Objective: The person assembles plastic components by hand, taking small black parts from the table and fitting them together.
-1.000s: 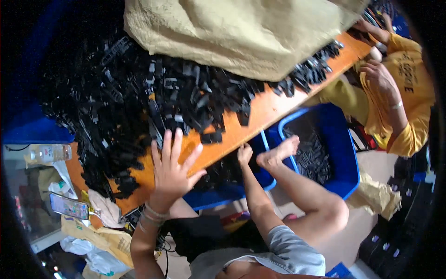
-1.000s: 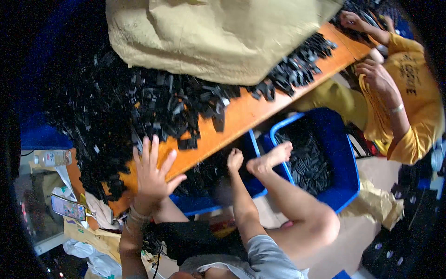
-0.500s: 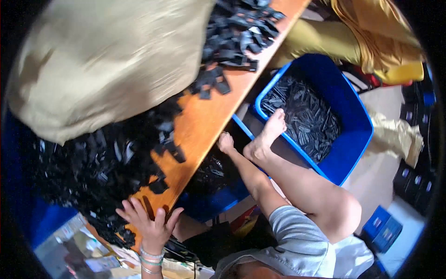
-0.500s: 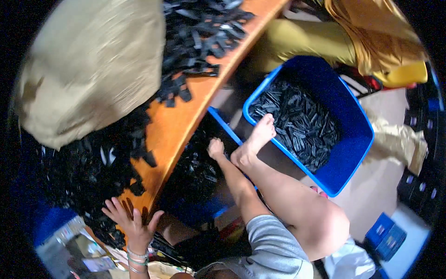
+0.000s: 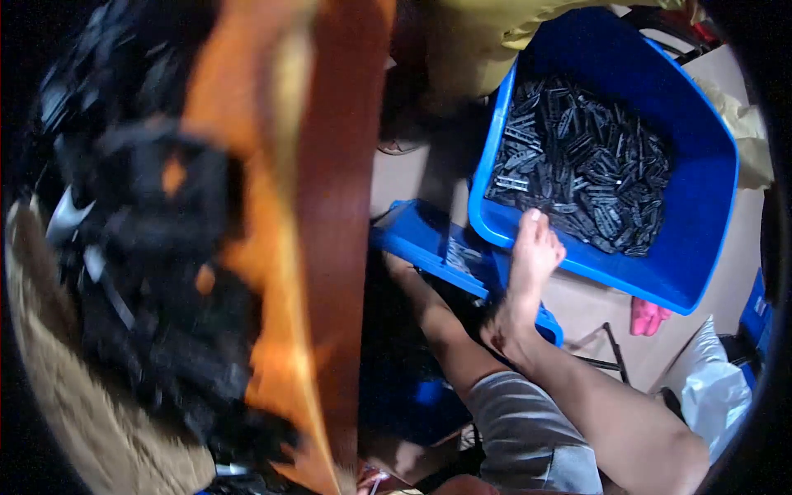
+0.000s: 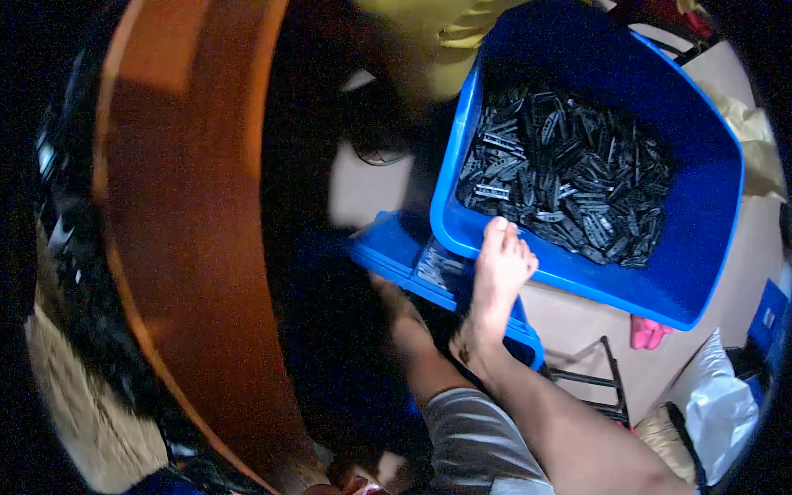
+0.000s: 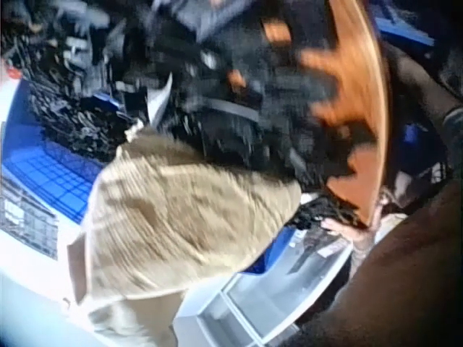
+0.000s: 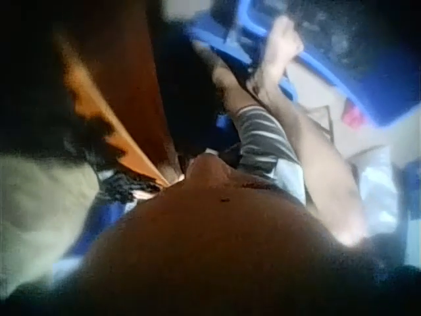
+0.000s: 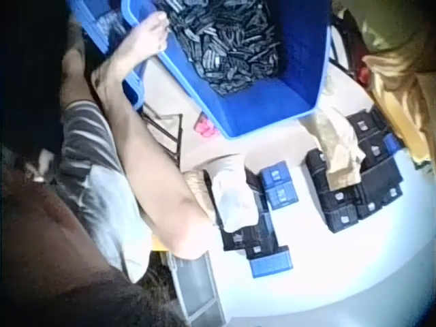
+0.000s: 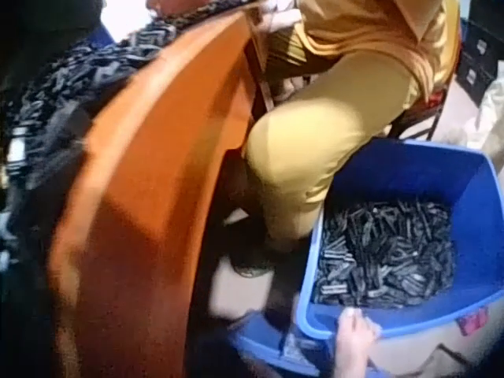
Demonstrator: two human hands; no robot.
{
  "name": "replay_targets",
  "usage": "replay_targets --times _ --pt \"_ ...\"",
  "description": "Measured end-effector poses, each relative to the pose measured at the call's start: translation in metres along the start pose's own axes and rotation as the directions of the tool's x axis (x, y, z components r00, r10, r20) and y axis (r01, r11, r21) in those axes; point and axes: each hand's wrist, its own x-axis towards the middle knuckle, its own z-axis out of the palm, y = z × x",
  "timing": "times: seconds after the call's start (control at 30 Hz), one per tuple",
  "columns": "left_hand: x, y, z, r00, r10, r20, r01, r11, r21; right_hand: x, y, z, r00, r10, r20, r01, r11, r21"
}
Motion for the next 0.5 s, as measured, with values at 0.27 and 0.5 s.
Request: replay_targets --times 0.27,0.5 --pt "0.006 0.002 0.003 0.998 0.036 0.056 -0.032 0.997 -0.072 0.017 -0.008 -0.042 0.967 0.246 0.06 -0.251 0.964 0.089" --pt "0.007 0.001 0.001 0.99 0.004 0.142 0.011 0.994 -0.105 0.0 -0.02 -0.046 0.959 0.04 -0.28 -0.073 0.992 -0.106"
